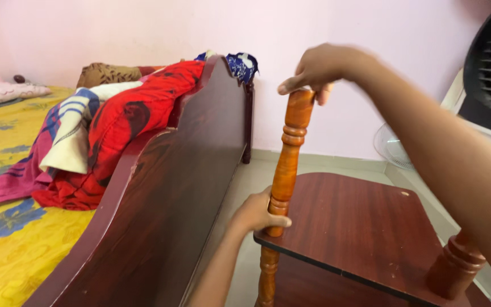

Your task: The person assembles a small wooden table by inserting four turned legs into holes in the tabletop and securing them with screws. The person handles the tabletop and legs, aligns each leg, and tightens the screws by hand.

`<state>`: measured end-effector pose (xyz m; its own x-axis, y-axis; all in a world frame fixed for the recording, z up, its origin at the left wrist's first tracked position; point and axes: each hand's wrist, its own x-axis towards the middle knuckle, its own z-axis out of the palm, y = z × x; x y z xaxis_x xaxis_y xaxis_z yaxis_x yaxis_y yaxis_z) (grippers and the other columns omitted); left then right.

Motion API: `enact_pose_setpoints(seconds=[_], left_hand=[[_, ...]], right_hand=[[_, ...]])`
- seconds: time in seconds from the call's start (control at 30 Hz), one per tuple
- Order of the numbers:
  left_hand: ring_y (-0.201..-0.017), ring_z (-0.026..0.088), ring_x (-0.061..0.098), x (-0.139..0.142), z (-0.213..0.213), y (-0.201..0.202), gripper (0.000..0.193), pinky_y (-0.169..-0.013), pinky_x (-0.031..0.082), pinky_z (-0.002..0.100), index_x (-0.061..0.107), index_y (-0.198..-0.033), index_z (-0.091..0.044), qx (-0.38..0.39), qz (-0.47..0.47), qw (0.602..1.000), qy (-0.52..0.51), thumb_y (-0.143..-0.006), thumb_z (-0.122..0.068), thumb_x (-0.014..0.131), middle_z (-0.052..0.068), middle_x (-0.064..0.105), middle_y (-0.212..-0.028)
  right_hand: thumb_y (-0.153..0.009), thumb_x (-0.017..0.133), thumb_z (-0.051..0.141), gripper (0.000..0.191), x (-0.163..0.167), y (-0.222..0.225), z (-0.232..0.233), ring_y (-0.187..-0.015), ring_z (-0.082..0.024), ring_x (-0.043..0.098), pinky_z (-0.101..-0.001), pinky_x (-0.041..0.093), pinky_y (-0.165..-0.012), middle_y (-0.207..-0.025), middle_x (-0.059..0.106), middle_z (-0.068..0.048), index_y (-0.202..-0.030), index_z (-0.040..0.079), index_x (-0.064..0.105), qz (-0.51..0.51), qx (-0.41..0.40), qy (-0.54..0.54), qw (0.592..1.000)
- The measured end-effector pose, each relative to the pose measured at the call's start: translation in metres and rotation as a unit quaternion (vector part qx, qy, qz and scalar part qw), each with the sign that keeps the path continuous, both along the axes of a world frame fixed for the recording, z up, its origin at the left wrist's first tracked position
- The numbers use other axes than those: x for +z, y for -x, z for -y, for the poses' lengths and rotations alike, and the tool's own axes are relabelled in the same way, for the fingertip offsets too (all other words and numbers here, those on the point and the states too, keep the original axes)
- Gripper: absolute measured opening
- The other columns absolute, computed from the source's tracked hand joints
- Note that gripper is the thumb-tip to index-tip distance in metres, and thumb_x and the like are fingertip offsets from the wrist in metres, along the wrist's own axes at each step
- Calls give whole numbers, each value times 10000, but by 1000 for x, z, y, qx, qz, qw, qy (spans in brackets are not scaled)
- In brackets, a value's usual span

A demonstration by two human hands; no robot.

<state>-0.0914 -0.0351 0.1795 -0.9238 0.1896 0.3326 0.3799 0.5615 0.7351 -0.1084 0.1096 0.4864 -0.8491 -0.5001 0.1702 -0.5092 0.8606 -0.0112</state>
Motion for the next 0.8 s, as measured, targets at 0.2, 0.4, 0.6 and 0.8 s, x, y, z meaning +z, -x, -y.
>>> enact_pose_setpoints(seconds=[0.2, 0.4, 0.6, 0.8], left_hand=[[-1171, 238, 686, -3, 1, -2, 911, -1015, 523, 372, 530, -1413, -107, -47, 6, 997, -60, -585, -227, 890, 96, 717, -1250], [-1147, 254, 688, -6, 0, 2, 861, -997, 531, 374, 568, -1383, -112, 21, 23, 999, -7, -617, -322, 900, 107, 718, -1217], [-1098, 260, 707, 8, 0, -9, 860, -956, 552, 378, 563, -1350, -95, -21, 0, 999, -29, -590, -314, 902, 112, 733, -1174], [-1076, 300, 706, 10, -7, -24, 795, -925, 552, 405, 589, -1281, -91, 112, 8, 992, 55, -583, -256, 933, 140, 749, -1122]], right_hand=[[-887, 651, 522, 621, 10, 2, -29, -873, -292, 750, -452, 621, -789, -1171, 711, -169, -1313, 72, 692, 90, 180, 97, 975], [-916, 657, 520, 628, 4, 0, -19, -902, -339, 774, -413, 633, -878, -1193, 745, -250, -1235, -19, 703, 58, -4, 24, 998], [-777, 802, 467, 710, 14, -3, -25, -919, -200, 773, -371, 659, -781, -1260, 718, -154, -1333, 42, 680, 104, 305, 33, 946], [-952, 682, 574, 738, 4, -10, -9, -865, -355, 765, -423, 621, -879, -1269, 676, -317, -1229, -109, 709, 20, -61, 35, 997]])
